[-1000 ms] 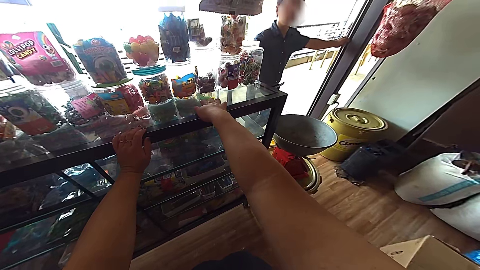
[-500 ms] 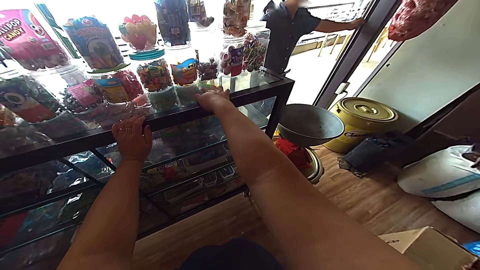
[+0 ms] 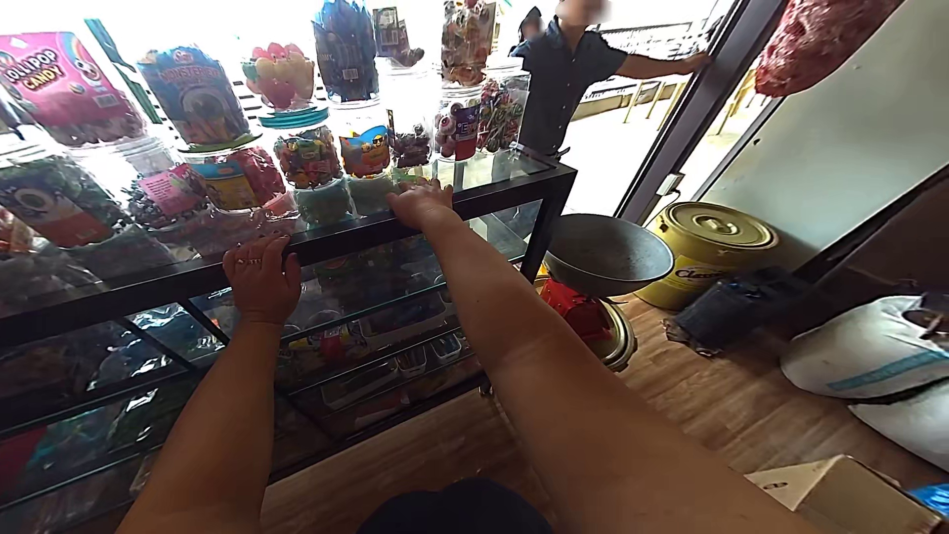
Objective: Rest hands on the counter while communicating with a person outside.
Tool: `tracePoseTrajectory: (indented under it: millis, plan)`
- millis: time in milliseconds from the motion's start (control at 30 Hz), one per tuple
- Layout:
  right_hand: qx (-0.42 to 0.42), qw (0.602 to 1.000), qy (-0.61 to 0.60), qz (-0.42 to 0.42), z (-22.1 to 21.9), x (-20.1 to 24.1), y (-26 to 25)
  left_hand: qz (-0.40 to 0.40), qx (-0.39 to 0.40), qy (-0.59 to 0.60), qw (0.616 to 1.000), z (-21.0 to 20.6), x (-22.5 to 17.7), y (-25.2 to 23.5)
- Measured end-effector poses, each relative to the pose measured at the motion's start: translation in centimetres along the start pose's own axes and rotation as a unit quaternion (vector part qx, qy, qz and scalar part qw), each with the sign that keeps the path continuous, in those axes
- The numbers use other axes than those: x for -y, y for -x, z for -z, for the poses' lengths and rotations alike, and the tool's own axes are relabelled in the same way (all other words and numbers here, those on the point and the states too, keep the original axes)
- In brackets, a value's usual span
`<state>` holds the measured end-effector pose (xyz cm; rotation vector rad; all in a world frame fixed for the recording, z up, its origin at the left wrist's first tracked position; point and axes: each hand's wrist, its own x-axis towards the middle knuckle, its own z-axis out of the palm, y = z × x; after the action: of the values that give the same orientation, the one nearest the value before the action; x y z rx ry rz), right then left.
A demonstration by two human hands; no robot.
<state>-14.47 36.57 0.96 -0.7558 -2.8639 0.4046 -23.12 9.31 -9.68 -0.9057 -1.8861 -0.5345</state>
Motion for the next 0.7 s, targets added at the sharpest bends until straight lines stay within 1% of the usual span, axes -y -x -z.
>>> tracePoseTrajectory:
  millis: [700]
  plan:
    - [0.005,1.000,0.008,0.000,-0.01,0.14,0.01,0.000,0.003,-0.002,1.000,0.02,0.12,0.06]
